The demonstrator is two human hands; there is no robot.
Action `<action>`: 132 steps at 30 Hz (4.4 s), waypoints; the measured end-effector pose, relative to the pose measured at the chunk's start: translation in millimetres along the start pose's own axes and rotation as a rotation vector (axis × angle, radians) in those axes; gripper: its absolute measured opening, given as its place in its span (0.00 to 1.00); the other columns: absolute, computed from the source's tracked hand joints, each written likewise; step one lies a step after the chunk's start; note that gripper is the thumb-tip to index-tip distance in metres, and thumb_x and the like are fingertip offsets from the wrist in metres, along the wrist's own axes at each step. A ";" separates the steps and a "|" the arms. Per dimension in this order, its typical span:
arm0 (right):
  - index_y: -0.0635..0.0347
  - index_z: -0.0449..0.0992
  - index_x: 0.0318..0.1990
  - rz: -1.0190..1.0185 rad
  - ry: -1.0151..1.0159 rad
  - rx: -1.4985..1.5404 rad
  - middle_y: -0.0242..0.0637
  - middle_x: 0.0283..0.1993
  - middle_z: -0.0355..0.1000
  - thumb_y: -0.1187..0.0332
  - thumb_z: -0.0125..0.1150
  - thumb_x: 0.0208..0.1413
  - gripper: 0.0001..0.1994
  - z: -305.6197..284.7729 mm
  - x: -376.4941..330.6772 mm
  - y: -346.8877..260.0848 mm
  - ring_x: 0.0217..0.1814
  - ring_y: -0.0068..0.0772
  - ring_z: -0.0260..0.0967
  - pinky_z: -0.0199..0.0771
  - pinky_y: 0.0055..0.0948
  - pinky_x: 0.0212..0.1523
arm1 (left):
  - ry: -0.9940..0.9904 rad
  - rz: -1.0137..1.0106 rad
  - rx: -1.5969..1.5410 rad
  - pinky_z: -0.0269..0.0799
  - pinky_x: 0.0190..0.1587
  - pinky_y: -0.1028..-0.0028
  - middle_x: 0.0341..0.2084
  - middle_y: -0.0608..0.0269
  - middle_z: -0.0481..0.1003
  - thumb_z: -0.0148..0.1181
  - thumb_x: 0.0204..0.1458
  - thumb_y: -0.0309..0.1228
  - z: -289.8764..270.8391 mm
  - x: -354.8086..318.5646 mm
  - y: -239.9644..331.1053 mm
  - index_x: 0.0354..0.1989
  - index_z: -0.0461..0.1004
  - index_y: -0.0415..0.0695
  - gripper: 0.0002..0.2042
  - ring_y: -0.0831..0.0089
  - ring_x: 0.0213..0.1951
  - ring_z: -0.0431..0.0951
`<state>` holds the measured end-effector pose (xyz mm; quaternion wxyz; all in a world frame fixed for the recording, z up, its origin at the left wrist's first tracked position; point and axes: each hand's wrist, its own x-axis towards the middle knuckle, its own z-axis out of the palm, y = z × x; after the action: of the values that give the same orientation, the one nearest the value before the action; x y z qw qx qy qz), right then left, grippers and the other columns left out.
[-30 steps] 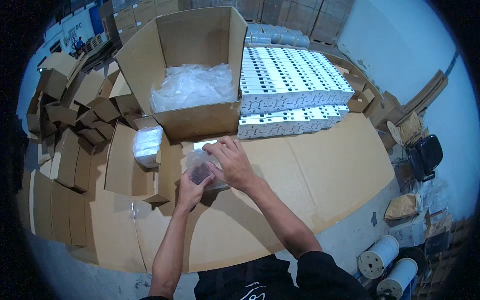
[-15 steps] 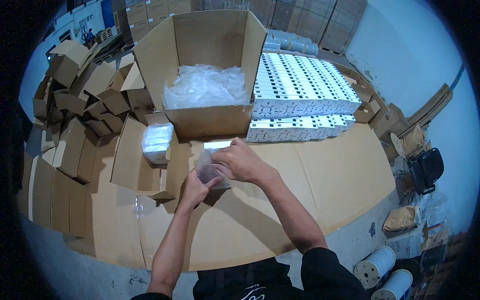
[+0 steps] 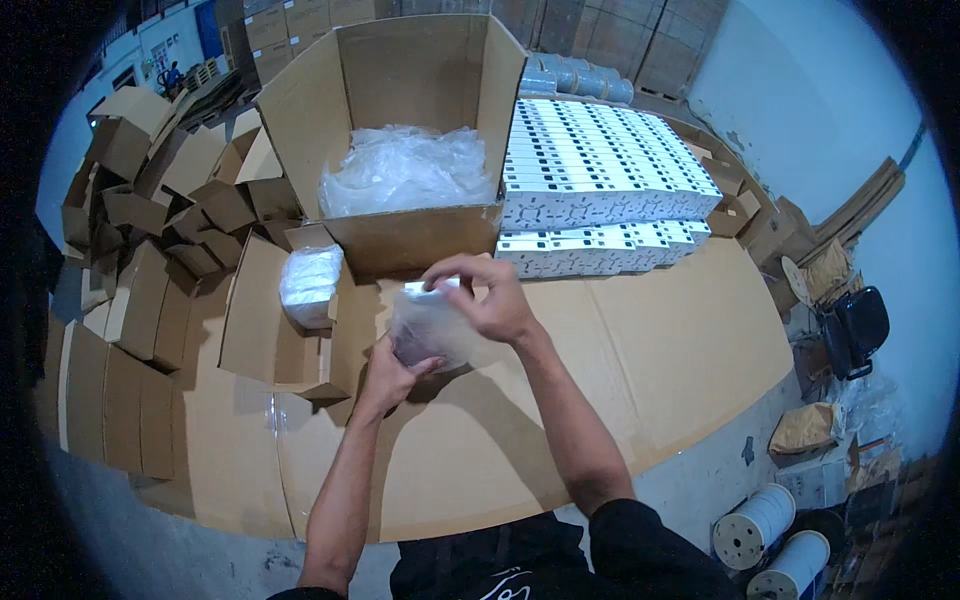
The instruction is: Packing small product boxes into larger shipping boxes and plastic bags.
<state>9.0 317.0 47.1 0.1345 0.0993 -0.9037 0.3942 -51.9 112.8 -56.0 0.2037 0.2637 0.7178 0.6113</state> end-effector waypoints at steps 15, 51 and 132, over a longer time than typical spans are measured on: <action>0.56 0.74 0.62 0.140 0.382 0.633 0.31 0.54 0.75 0.82 0.63 0.55 0.25 73.3 -23.6 87.5 0.45 0.19 0.73 0.75 0.22 0.45 | -0.062 -0.009 0.001 0.75 0.51 0.69 0.41 0.61 0.79 0.78 0.43 0.28 -14.9 0.3 -1.3 0.51 0.74 0.38 0.26 0.72 0.45 0.79; 0.57 0.64 0.46 0.157 0.595 0.968 0.29 0.39 0.69 0.73 0.61 0.65 0.11 63.7 -17.2 67.2 0.41 0.16 0.67 0.69 0.20 0.41 | -0.120 -0.042 -0.092 0.73 0.53 0.70 0.43 0.62 0.80 0.78 0.43 0.24 -22.3 -1.2 5.3 0.51 0.74 0.37 0.26 0.74 0.45 0.78; 0.68 0.78 0.44 0.304 0.249 0.782 0.33 0.41 0.78 0.73 0.66 0.62 0.08 80.9 -29.0 47.2 0.42 0.17 0.71 0.73 0.21 0.44 | 0.205 0.066 -0.456 0.69 0.41 0.79 0.35 0.68 0.77 0.64 0.62 0.30 -18.3 9.2 -14.0 0.44 0.75 0.40 0.08 0.83 0.38 0.73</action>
<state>9.6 290.9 -47.4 0.1353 -0.0397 -0.6675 0.7312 -72.2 102.9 -66.5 0.1641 0.1709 0.5694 0.7872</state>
